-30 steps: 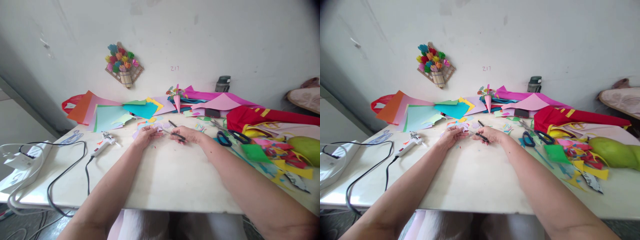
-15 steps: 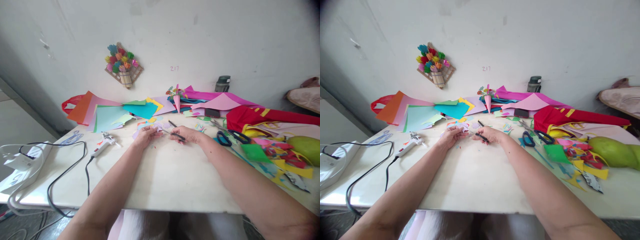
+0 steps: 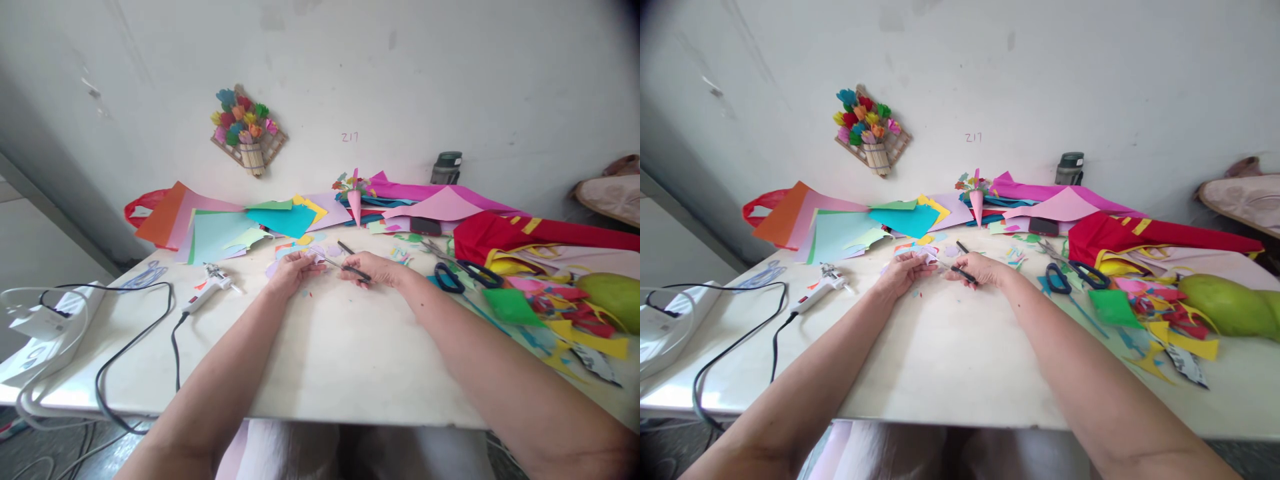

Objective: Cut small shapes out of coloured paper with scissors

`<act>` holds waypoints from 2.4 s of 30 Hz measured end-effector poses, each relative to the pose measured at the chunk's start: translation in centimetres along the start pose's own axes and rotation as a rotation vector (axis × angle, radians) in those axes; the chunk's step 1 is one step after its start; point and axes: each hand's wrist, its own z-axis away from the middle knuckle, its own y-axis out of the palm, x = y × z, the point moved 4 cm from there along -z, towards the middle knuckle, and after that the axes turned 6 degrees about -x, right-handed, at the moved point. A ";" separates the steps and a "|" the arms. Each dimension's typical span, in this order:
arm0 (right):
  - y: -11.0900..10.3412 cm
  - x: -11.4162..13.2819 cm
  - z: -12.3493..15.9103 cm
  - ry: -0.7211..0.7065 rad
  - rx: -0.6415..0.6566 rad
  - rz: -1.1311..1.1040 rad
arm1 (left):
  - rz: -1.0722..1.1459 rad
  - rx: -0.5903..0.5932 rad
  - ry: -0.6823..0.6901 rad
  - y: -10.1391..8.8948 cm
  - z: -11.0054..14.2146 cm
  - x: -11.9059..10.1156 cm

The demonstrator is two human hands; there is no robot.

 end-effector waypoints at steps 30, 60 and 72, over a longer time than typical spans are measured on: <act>0.0 -0.5 -0.5 -0.032 -0.032 -0.031 | 0.037 -0.010 -0.005 0.0 0.1 -0.1; -0.2 -0.6 -0.4 -0.007 0.002 -0.058 | -0.062 0.064 -0.069 0.4 0.5 -0.4; -0.1 -0.8 -0.6 -0.002 0.014 -0.069 | -0.075 0.133 -0.049 0.3 0.6 -0.1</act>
